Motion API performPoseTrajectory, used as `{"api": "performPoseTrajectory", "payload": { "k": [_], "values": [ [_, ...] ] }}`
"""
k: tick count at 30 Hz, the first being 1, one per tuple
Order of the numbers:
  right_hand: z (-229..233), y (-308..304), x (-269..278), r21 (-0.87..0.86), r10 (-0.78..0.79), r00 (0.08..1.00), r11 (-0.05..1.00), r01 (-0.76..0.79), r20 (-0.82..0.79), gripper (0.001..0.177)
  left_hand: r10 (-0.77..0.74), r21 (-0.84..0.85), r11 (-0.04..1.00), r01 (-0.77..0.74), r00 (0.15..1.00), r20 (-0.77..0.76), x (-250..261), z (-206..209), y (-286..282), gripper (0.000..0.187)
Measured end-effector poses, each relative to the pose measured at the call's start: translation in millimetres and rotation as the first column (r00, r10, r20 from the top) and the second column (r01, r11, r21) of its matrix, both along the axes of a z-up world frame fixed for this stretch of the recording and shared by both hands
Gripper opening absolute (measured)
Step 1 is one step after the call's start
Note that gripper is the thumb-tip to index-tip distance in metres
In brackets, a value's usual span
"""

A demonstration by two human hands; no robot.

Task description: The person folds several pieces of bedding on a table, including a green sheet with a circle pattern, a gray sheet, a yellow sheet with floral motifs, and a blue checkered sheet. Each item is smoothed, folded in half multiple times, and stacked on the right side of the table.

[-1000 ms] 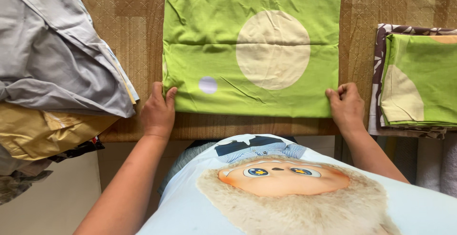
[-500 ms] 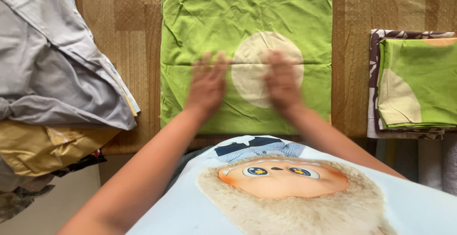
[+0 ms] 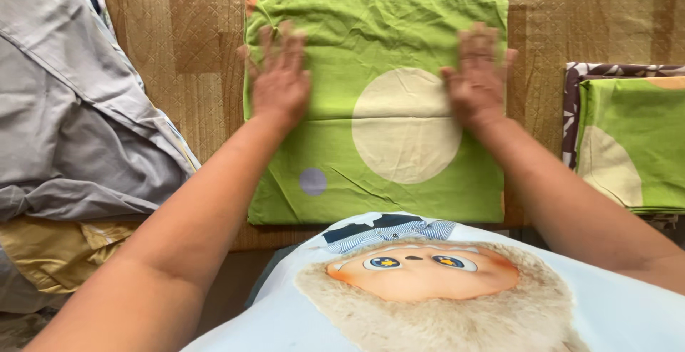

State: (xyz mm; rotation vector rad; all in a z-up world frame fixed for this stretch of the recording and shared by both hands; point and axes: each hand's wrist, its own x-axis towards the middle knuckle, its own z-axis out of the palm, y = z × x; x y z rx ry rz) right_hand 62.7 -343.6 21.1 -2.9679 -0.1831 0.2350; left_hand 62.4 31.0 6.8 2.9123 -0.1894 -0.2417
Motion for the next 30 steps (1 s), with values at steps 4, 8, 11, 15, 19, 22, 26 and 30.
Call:
{"api": "performPoseTrajectory", "payload": {
  "k": [4,8,11,15,19,22,26,30],
  "values": [
    [-21.9,76.1,-8.5,0.088,0.308,0.951,0.947,-0.309,0.031,0.072,-0.284,0.105,0.954,0.280,0.959,0.025,6.1,-8.3,-59.7,0.065],
    [-17.7,77.4,10.4,0.023,0.248,0.964,0.969,-0.247,-0.096,0.071,-0.272,0.060,0.956,0.288,0.943,-0.194,21.4,-4.6,-53.5,0.069],
    [0.5,34.4,44.7,0.100,0.024,0.996,0.995,-0.015,-0.088,0.069,-0.136,0.095,0.984,0.150,0.981,-0.141,41.7,4.1,-24.5,0.071],
    [17.0,-3.1,78.2,-0.017,-0.071,0.990,0.997,0.069,-0.121,0.067,0.014,0.069,0.998,-0.001,0.983,-0.181,64.1,11.0,1.6,0.067],
    [7.6,22.4,64.8,0.058,0.068,0.994,0.996,-0.073,0.086,0.069,0.015,-0.022,1.000,-0.017,0.995,-0.102,69.1,4.6,-21.3,0.063],
    [-17.9,69.1,25.1,0.091,0.378,0.925,0.921,-0.379,0.028,0.068,-0.405,0.131,0.914,0.385,0.889,0.213,43.7,-10.0,-62.7,0.065],
    [-23.4,77.8,18.6,0.007,0.422,0.899,0.905,-0.424,-0.113,0.074,-0.398,-0.052,0.917,0.396,0.916,-0.045,36.3,-18.4,-69.0,0.068],
    [-3.5,47.0,61.5,-0.059,0.228,0.967,0.970,-0.236,-0.115,0.070,-0.295,0.029,0.954,0.299,0.950,-0.100,69.1,-8.2,-26.6,0.069]
  ]
}}
